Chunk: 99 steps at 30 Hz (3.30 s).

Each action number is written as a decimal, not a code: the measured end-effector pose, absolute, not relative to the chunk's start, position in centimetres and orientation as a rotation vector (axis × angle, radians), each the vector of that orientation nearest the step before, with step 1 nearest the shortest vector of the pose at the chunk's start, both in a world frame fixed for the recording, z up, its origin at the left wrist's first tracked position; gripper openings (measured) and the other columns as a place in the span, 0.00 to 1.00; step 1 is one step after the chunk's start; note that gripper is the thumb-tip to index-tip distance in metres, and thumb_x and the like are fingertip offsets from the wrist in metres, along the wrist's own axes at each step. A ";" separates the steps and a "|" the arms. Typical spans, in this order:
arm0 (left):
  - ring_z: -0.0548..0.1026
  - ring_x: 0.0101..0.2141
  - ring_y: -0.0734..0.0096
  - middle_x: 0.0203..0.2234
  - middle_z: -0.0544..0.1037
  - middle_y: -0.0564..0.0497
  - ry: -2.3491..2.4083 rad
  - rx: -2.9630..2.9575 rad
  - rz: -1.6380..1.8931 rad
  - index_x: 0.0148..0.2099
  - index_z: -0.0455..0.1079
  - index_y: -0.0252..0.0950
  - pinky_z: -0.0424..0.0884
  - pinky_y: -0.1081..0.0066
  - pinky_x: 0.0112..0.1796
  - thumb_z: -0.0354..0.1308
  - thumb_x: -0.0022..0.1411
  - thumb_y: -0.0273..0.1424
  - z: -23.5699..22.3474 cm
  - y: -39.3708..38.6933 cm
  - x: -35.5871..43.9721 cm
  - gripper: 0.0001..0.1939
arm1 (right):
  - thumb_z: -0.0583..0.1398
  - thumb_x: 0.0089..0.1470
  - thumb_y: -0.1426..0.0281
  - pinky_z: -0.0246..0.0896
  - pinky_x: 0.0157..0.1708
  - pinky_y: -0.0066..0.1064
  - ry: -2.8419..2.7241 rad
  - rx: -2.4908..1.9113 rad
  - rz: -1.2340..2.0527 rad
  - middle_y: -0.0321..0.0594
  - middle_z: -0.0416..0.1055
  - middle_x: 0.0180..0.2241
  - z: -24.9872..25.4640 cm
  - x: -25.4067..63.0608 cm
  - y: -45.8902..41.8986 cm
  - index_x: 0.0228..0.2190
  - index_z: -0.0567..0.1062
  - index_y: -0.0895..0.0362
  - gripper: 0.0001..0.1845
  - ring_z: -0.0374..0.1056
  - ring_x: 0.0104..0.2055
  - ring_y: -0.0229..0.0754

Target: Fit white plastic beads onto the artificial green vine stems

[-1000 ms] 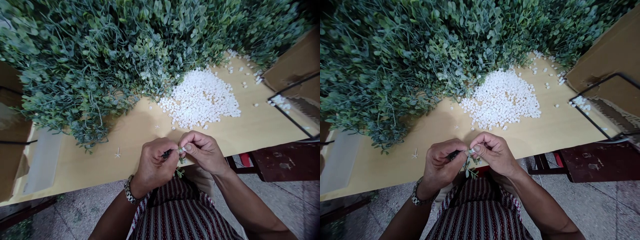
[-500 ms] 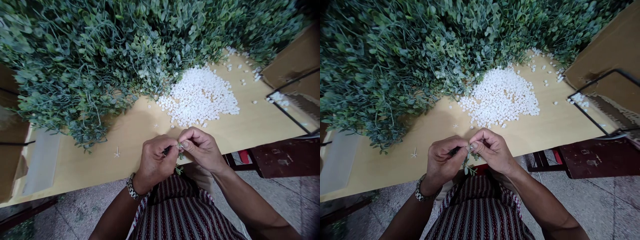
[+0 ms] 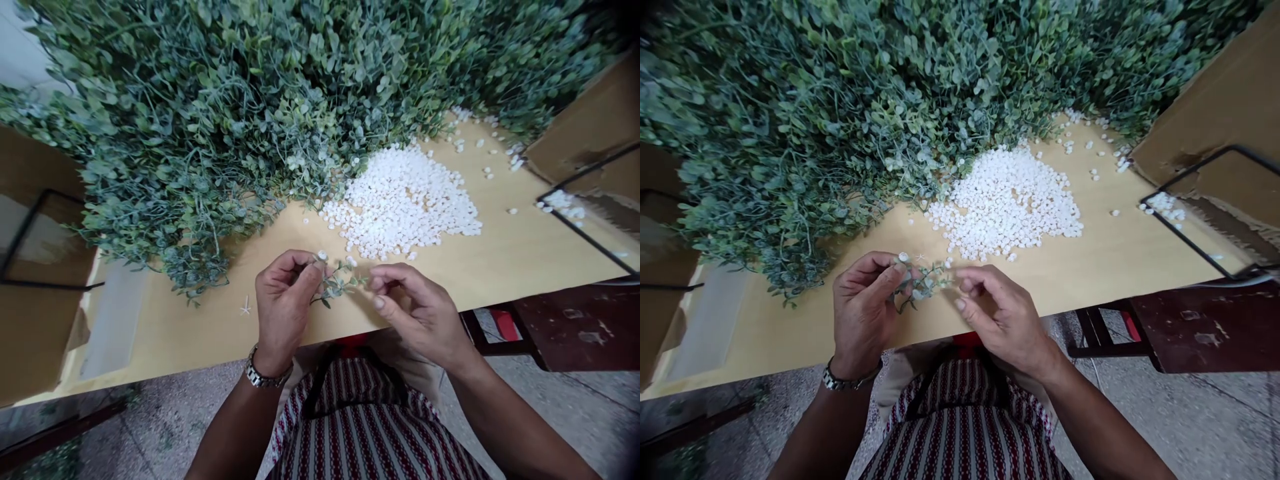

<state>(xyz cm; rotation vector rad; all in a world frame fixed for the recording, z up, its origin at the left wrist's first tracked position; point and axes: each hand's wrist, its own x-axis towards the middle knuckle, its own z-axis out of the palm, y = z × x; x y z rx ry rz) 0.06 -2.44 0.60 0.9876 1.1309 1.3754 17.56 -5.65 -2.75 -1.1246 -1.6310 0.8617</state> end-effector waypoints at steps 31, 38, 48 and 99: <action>0.70 0.32 0.71 0.29 0.71 0.50 1.119 1.862 1.244 0.36 0.66 0.36 0.67 0.71 0.32 0.52 0.57 0.20 -0.5 -5.0 -2.4 0.07 | 0.57 0.55 0.75 0.66 0.30 0.32 -1.868 -0.933 0.657 0.38 0.73 0.30 -2.0 16.8 -3.1 0.36 0.73 0.54 0.07 0.70 0.33 0.39; 0.67 0.26 0.75 0.25 0.68 0.54 1.297 1.624 1.234 0.31 0.65 0.36 0.64 0.75 0.28 0.52 0.56 0.21 -0.4 -4.2 -1.8 0.05 | 0.53 0.56 0.75 0.61 0.32 0.32 -2.217 -1.328 0.141 0.44 0.72 0.29 -1.8 17.4 -0.4 0.32 0.74 0.60 0.09 0.67 0.32 0.42; 0.68 0.27 0.74 0.26 0.71 0.52 1.273 1.576 1.198 0.32 0.67 0.35 0.65 0.75 0.28 0.53 0.58 0.24 -0.6 -3.9 -2.0 0.03 | 0.53 0.55 0.78 0.58 0.31 0.34 -2.272 -1.361 -0.094 0.44 0.67 0.25 -2.9 16.6 -1.6 0.26 0.72 0.60 0.10 0.64 0.30 0.44; 0.70 0.28 0.76 0.26 0.74 0.52 1.143 1.871 1.196 0.34 0.68 0.34 0.65 0.75 0.30 0.54 0.58 0.20 -0.6 -4.1 -0.5 0.05 | 0.62 0.53 0.70 0.57 0.33 0.24 -1.251 -0.875 1.463 0.32 0.70 0.27 -3.3 15.5 -2.8 0.29 0.75 0.52 0.02 0.63 0.30 0.32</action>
